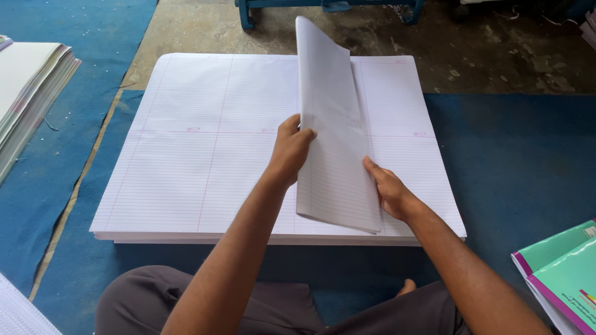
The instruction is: The person folds a large sheet of lined paper in half and presses the crease with a wooden tool. They repeat this process for multiple sheets, stacking the finished folded papers to the side.
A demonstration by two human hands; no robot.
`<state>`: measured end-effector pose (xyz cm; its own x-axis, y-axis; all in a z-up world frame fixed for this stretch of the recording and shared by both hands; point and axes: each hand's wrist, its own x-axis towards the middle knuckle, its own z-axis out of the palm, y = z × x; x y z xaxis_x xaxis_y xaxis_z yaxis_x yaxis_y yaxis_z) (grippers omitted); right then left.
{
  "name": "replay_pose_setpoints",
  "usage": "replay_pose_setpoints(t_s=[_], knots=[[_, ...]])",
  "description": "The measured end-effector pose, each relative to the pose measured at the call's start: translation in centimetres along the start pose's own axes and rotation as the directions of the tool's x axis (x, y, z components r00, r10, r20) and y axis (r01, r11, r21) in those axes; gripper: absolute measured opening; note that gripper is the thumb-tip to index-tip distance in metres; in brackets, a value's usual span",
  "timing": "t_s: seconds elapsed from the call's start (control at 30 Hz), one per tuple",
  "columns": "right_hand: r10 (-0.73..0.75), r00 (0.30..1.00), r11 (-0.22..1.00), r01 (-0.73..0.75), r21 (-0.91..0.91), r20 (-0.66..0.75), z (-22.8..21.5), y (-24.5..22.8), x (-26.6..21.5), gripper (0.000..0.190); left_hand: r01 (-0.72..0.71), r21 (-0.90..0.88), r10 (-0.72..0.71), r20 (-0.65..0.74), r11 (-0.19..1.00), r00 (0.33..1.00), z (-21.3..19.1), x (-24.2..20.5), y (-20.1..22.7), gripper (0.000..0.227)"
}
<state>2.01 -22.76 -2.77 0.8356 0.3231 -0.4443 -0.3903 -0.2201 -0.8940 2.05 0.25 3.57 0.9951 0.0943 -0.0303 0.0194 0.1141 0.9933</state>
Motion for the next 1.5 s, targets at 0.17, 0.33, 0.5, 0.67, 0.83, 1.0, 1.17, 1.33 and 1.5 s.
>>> replay_pose_setpoints(t_s=[0.17, 0.33, 0.5, 0.67, 0.83, 1.0, 1.17, 1.33, 1.5], knots=[[0.038, 0.999, 0.998, -0.039, -0.052, -0.020, 0.7, -0.4, -0.6, 0.072, 0.162, -0.070, -0.166, -0.051, 0.984, 0.985, -2.5, -1.0, -3.0, 0.046], [-0.027, 1.000, 1.000, 0.027, 0.009, -0.006, 1.0, 0.1, -0.2, 0.075, 0.315, -0.012, -0.315, -0.091, 0.949, 0.945, -4.1, -1.5, -6.2, 0.043], [0.000, 1.000, 1.000, 0.000, -0.031, -0.015, 1.2, 0.2, 0.0, 0.075, 0.396, 0.215, -0.390, -0.073, 0.893, 0.918, -5.5, -1.4, -8.5, 0.045], [-0.028, 0.999, 0.995, 0.024, -0.097, -0.042, 1.7, 0.2, -0.1, 0.071, 0.264, 0.366, -0.239, -0.113, 0.893, 0.965, -5.4, -0.7, -10.3, 0.043], [-0.126, 0.989, 0.947, 0.098, -0.306, -0.073, 3.1, 0.0, 0.1, 0.064, 0.181, 0.691, -0.094, -0.162, 0.700, 0.982, -2.7, -1.3, -9.3, 0.036], [-0.182, 0.981, 0.920, 0.145, -0.363, -0.068, 3.8, -0.7, -0.8, 0.064, 0.088, 0.750, 0.007, -0.123, 0.655, 0.992, -1.5, -3.4, -5.7, 0.030], [-0.257, 0.966, 0.912, 0.237, -0.335, -0.016, 5.0, -2.4, -2.1, 0.066, 0.081, 0.741, 0.018, -0.124, 0.667, 0.992, -2.6, -4.7, -2.8, 0.034], [-0.299, 0.954, 0.891, 0.280, -0.357, 0.005, 7.2, -4.9, -3.9, 0.067, 0.071, 0.731, 0.065, -0.156, 0.679, 0.986, -4.9, -5.9, 0.6, 0.048], [-0.364, 0.930, 0.888, 0.363, -0.283, 0.050, 10.3, -7.6, -5.7, 0.070, 0.133, 0.694, 0.027, -0.215, 0.707, 0.976, -7.8, -8.0, 4.7, 0.043]])
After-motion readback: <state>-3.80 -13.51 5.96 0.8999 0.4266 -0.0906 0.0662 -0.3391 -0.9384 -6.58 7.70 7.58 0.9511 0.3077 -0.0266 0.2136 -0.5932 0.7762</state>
